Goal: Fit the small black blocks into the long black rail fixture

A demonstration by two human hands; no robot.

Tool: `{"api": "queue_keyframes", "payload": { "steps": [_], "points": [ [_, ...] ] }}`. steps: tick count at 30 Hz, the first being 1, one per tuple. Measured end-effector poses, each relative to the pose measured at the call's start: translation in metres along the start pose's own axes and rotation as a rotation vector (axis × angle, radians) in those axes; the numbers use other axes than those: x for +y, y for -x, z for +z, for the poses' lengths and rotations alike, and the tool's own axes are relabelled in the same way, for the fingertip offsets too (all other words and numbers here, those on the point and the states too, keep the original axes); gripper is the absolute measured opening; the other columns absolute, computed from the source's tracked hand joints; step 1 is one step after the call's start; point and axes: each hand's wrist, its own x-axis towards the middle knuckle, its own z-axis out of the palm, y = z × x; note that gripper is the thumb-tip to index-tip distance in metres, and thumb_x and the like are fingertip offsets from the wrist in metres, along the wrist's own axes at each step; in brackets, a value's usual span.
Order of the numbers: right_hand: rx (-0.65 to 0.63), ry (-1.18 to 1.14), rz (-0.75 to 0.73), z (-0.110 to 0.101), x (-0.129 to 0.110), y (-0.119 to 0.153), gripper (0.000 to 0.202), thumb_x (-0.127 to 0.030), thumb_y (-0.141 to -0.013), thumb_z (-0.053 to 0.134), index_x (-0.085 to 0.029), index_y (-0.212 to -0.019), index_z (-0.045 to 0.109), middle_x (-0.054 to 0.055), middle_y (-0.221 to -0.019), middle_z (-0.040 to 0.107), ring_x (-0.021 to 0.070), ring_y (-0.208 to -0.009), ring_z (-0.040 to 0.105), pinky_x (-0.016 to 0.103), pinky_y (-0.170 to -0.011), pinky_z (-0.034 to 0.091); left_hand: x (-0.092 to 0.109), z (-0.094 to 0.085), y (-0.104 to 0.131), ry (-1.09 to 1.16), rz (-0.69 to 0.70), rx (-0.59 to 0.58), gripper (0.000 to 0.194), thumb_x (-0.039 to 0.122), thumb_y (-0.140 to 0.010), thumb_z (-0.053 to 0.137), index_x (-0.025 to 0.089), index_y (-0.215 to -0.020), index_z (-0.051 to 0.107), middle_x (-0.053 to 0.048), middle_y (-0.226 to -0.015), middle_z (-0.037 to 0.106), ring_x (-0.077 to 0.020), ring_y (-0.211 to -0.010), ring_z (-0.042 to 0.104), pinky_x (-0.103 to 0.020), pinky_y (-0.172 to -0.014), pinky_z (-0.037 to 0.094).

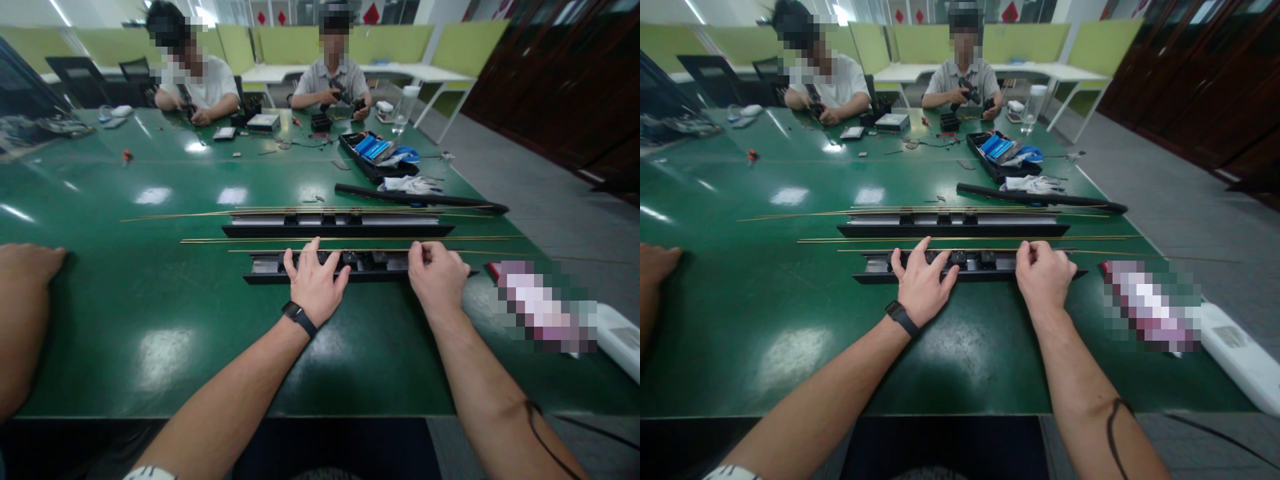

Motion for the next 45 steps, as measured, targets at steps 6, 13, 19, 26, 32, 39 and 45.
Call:
{"api": "queue_keyframes", "payload": {
  "steps": [6,13,19,26,32,39,45],
  "points": [
    [-0.025,0.010,-0.044,-0.002,-0.004,0.001,0.032,-0.043,-0.098,0.049,-0.021,-0.082,0.066,0.006,-0.075,0.066,0.0218,-0.079,0.054,0.036,-0.078,0.029,0.000,-0.001,0.000,-0.012,0.004,-0.001,0.037,0.049,-0.101,0.056,0.032,-0.131,0.072,-0.018,-0.158,0.051,-0.0309,-0.147,0.048,-0.066,-0.128,0.011],
    [0.036,0.059,-0.010,0.002,0.004,0.000,0.032,-0.041,-0.098,0.049,-0.020,-0.083,0.068,0.008,-0.076,0.067,0.0233,-0.080,0.053,0.036,-0.076,0.028,-0.001,-0.001,0.000,-0.007,0.000,-0.002,0.036,0.049,-0.101,0.056,0.032,-0.128,0.073,-0.017,-0.157,0.051,-0.0311,-0.147,0.048,-0.066,-0.127,0.011],
    [0.045,0.049,0.066,0.001,0.008,-0.002,0.029,-0.040,-0.097,0.051,-0.020,-0.088,0.070,0.007,-0.078,0.067,0.0234,-0.081,0.054,0.038,-0.080,0.030,-0.001,0.000,0.000,0.002,0.003,0.002,0.036,0.049,-0.101,0.056,0.032,-0.128,0.073,-0.017,-0.157,0.051,-0.0314,-0.146,0.049,-0.066,-0.127,0.011],
    [-0.014,-0.011,-0.024,0.000,0.000,0.001,0.030,-0.043,-0.097,0.050,-0.021,-0.087,0.068,0.006,-0.080,0.069,0.0233,-0.083,0.055,0.038,-0.082,0.031,0.000,0.000,0.000,0.003,0.004,0.006,0.036,0.049,-0.102,0.056,0.032,-0.128,0.073,-0.017,-0.158,0.050,-0.0309,-0.147,0.048,-0.066,-0.127,0.011],
    [-0.020,0.015,-0.037,0.001,-0.001,0.002,0.032,-0.043,-0.098,0.049,-0.020,-0.086,0.068,0.007,-0.078,0.068,0.0231,-0.082,0.054,0.037,-0.081,0.030,0.000,0.000,0.000,-0.012,0.008,0.002,0.036,0.049,-0.101,0.056,0.032,-0.128,0.073,-0.017,-0.157,0.051,-0.0312,-0.146,0.048,-0.067,-0.127,0.012],
    [0.037,0.051,0.025,0.001,0.002,0.000,0.032,-0.040,-0.097,0.049,-0.019,-0.085,0.069,0.009,-0.078,0.069,0.0246,-0.083,0.055,0.038,-0.079,0.030,-0.001,0.001,0.000,-0.013,0.007,0.010,0.035,0.049,-0.101,0.058,0.032,-0.127,0.073,-0.016,-0.157,0.052,-0.0321,-0.145,0.049,-0.066,-0.127,0.011],
    [0.050,0.063,0.064,0.002,0.006,-0.002,0.031,-0.040,-0.096,0.050,-0.019,-0.086,0.071,0.009,-0.078,0.069,0.0250,-0.083,0.055,0.040,-0.080,0.030,-0.002,0.001,0.000,-0.007,0.012,0.014,0.035,0.049,-0.102,0.056,0.032,-0.127,0.072,-0.016,-0.158,0.051,-0.0313,-0.145,0.049,-0.067,-0.127,0.012]
  ]
}}
